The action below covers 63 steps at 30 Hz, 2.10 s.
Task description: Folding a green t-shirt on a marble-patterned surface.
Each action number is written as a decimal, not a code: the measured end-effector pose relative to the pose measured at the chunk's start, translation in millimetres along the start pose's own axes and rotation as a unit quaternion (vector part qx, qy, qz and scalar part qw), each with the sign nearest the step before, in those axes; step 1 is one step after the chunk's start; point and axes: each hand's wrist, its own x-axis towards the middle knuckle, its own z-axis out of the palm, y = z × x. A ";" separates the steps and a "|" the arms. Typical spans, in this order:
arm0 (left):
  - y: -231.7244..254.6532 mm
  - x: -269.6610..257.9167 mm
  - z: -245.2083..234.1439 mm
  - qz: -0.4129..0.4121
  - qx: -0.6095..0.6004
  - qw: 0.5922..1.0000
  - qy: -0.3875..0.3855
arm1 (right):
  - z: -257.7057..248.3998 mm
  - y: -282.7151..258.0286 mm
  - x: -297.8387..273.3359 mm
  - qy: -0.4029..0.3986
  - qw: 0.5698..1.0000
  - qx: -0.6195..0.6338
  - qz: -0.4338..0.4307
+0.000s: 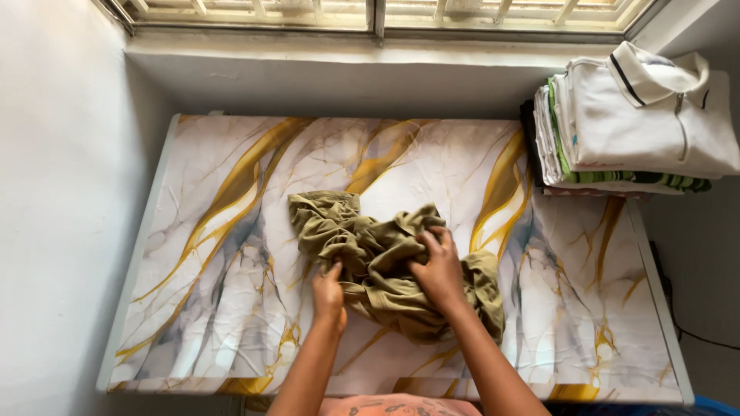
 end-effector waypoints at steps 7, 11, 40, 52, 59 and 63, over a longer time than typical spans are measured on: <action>55.2 55.4 -56.9 -0.021 -0.246 0.969 -0.004 | -10.0 121.9 21.2 0.247 0.968 0.034 0.013; 101.1 48.2 -61.2 0.008 -0.248 0.969 -0.006 | -43.0 155.3 12.9 0.249 0.963 0.046 0.091; 76.2 -21.1 -10.7 0.315 0.598 0.721 -0.153 | -53.1 135.4 -64.5 0.019 0.997 -0.061 0.037; 80.6 49.5 1.3 0.025 0.135 0.980 -0.143 | -79.8 13.3 45.2 0.065 0.914 0.400 0.007; 110.6 66.9 -48.1 -0.038 -0.006 0.999 -0.022 | -78.4 59.5 50.3 0.080 0.936 0.344 -0.003; 108.4 55.8 -65.3 0.041 0.100 0.993 0.048 | -50.0 118.7 31.3 0.191 0.970 0.144 0.030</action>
